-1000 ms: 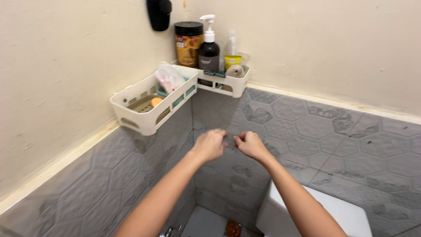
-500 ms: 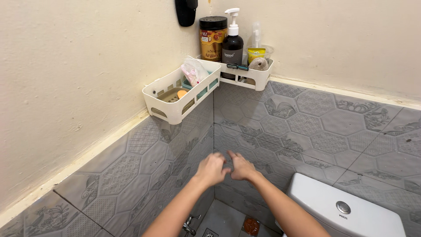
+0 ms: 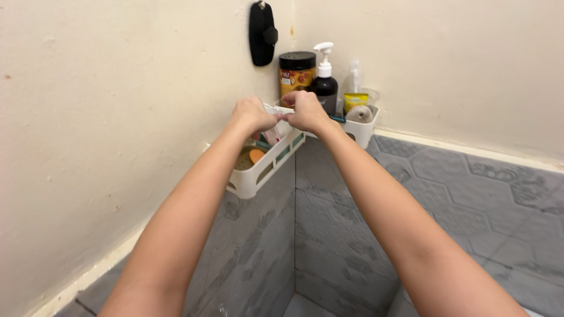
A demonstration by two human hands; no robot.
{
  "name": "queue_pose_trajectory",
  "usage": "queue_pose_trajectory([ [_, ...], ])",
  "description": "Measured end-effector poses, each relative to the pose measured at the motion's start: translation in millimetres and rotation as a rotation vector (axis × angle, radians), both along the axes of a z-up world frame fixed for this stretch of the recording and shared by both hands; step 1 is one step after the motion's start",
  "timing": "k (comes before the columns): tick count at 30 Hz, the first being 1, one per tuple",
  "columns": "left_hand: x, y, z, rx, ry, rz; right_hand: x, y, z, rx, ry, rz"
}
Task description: The person organizes various toiletries in a bathroom. They pick up items like soap bars, shampoo sachets, and bottles from a toilet lid and a floor basket, then place them into wall-mounted caddies and a pink hanging organizer.
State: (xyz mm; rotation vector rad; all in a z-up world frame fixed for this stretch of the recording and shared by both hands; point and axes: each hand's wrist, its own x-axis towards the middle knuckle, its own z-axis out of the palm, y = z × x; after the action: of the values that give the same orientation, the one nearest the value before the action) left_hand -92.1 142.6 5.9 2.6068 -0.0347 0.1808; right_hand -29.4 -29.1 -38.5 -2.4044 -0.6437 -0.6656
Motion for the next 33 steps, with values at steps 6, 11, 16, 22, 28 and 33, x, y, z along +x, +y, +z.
queue_pose_trajectory([
  [6,58,5,-22,-0.048,0.054,-0.044,48,23,-8,-0.063,0.158,-0.006],
  [11,88,16,-42,0.069,-0.074,-0.021,60,10,-10,-0.028,-0.073,-0.098],
  [16,108,20,-58,0.093,-0.082,-0.034,48,6,5,0.100,0.205,-0.260],
  [22,119,11,-55,0.165,-0.029,-0.097,58,22,-9,0.007,0.201,-0.292],
  [28,129,-2,-60,0.237,-0.067,-0.157,63,24,-16,-0.206,0.217,-0.310],
  [33,126,-9,-67,0.116,-0.166,-0.213,60,21,-10,-0.194,0.260,-0.273],
])
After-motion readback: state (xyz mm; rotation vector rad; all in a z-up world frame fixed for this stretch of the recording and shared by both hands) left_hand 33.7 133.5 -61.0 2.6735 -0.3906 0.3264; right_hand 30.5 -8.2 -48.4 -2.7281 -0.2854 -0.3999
